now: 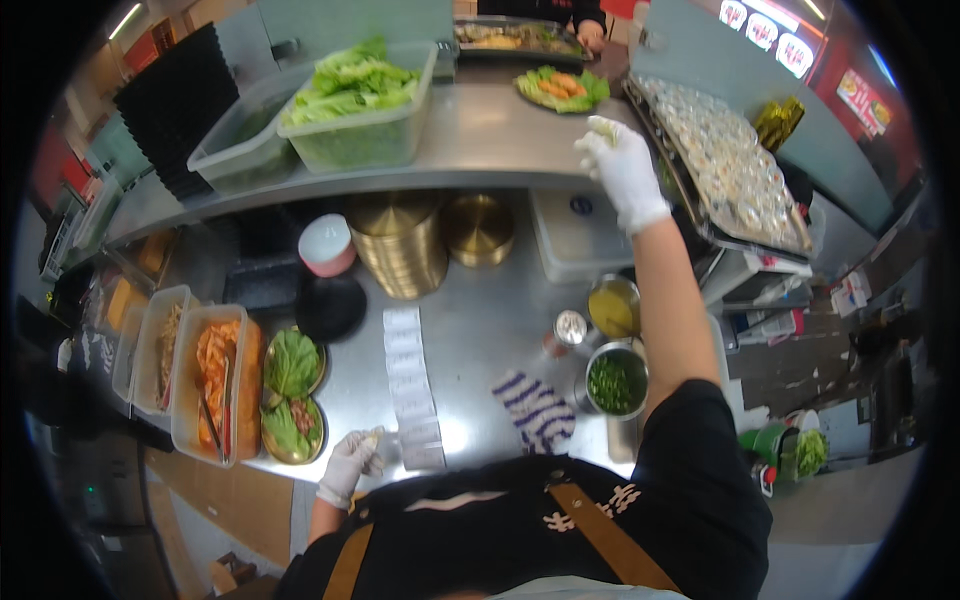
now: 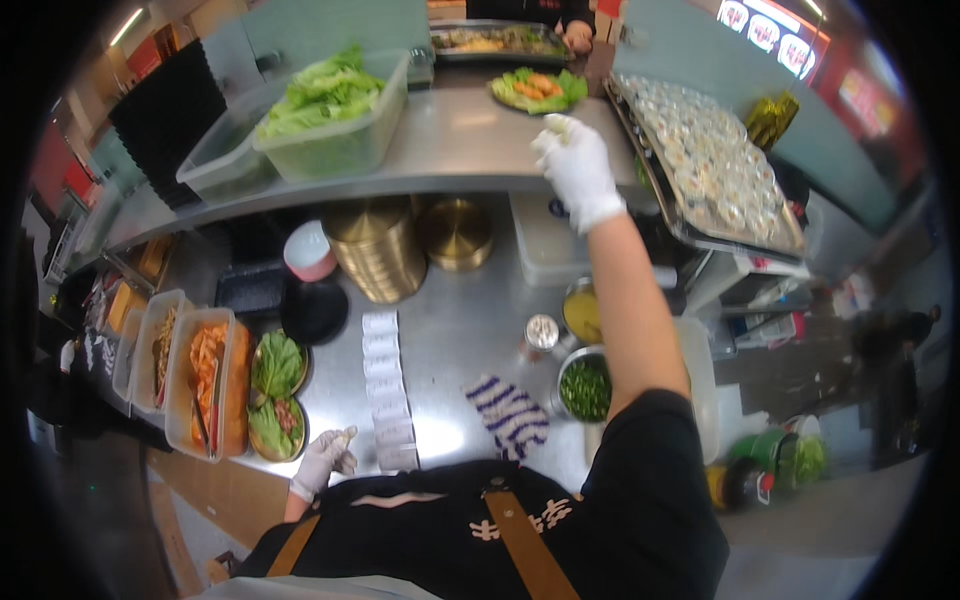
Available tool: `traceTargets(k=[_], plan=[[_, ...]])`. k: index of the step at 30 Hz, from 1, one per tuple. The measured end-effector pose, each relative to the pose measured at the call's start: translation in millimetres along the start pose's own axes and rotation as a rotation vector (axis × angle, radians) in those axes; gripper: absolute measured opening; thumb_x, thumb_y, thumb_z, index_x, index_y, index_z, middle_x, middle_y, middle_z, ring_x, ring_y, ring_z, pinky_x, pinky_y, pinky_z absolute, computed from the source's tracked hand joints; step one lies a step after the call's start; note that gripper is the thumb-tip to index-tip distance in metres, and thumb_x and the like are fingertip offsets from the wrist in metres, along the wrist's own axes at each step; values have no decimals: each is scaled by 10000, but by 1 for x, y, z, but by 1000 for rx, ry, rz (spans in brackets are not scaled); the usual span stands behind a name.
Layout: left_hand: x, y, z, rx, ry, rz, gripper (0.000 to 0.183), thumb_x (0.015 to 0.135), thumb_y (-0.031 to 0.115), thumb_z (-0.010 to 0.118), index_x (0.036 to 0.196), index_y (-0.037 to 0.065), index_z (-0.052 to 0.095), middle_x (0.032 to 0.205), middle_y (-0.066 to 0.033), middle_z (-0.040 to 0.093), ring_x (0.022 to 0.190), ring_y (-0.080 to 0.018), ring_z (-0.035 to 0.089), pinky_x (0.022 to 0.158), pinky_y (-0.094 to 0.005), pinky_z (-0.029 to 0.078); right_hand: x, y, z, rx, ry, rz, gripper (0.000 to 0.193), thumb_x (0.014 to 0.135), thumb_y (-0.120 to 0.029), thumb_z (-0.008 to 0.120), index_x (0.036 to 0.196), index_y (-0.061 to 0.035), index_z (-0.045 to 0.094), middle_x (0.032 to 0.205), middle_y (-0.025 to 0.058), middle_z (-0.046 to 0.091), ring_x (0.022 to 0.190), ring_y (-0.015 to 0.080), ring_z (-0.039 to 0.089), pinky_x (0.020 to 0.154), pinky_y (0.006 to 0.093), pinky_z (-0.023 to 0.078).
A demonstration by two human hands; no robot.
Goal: The person assembles food items on plates in a commercial kitchen. They place lettuce leaves on plates, add cooked shrimp using tongs, and arrange small cups on a tray. The person also handles a tray of pre-portioned items and places them on the counter.
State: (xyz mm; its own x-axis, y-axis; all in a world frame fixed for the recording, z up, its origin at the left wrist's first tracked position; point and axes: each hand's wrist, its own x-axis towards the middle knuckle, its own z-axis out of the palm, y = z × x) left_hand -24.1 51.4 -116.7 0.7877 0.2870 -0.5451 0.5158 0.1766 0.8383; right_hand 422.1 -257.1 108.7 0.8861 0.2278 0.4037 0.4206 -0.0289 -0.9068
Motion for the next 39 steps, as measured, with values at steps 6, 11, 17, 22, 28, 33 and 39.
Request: traceTargets(k=[6, 11, 17, 22, 28, 33, 39], plan=[[6, 18, 17, -172, 31, 43, 224, 1015, 213, 584, 1148, 39, 631, 781, -40, 676, 624, -90, 608, 604, -227, 505, 228, 110, -53, -985, 56, 377, 336, 871, -318, 641, 1064, -50, 701, 1069, 184, 696, 921, 314, 694, 829, 425, 560], [19, 39, 28, -231, 73, 57, 258, 1023, 208, 564, 1187, 19, 626, 767, -56, 663, 642, -115, 608, 642, -243, 502, 284, 186, -52, -10, 369, 752, 148, 968, -97, 585, 1116, -87, 588, 1057, 99, 629, 803, 268, 659, 694, 400, 608], [45, 74, 35, -226, 77, 38, 274, 994, 141, 584, 1222, -6, 625, 980, -15, 668, 829, -73, 615, 748, -219, 498, 284, 217, -50, 52, 215, 609, 192, 936, -35, 551, 1125, -48, 585, 961, 108, 630, 791, 261, 664, 659, 401, 603], [72, 105, 53, -228, -86, 164, 253, 1028, 168, 533, 1205, 12, 624, 877, -44, 671, 762, -92, 620, 694, -223, 489, 248, 161, -62, 184, 70, 456, 168, 893, 27, 505, 1027, -47, 574, 790, 104, 598, 711, 265, 626, 620, 370, 559], [83, 151, 88, -402, -300, 261, 434, 1022, 269, 540, 1371, 13, 502, 1270, -164, 614, 1094, -225, 645, 865, -331, 570, 111, 54, -45, 368, -39, 279, 156, 902, -28, 543, 1037, -10, 620, 901, 132, 638, 797, 241, 640, 708, 353, 548], [84, 166, 123, -542, -596, 404, 980, 910, 626, 576, 1533, -42, 221, 1509, -237, 377, 1341, -343, 454, 1046, -422, 488, -76, 5, -6, 203, -148, 306, 185, 917, -66, 568, 1054, 12, 666, 989, 120, 680, 856, 206, 662, 760, 305, 538], [76, 132, 127, -866, -651, 115, 854, 954, 629, 489, 1532, 41, 267, 1523, -178, 392, 1412, -356, 375, 1133, -550, 362, -255, 10, 65, 224, -85, 671, 262, 952, -139, 575, 1154, 22, 536, 868, 53, 663, 648, 98, 626, 578, 212, 519]])
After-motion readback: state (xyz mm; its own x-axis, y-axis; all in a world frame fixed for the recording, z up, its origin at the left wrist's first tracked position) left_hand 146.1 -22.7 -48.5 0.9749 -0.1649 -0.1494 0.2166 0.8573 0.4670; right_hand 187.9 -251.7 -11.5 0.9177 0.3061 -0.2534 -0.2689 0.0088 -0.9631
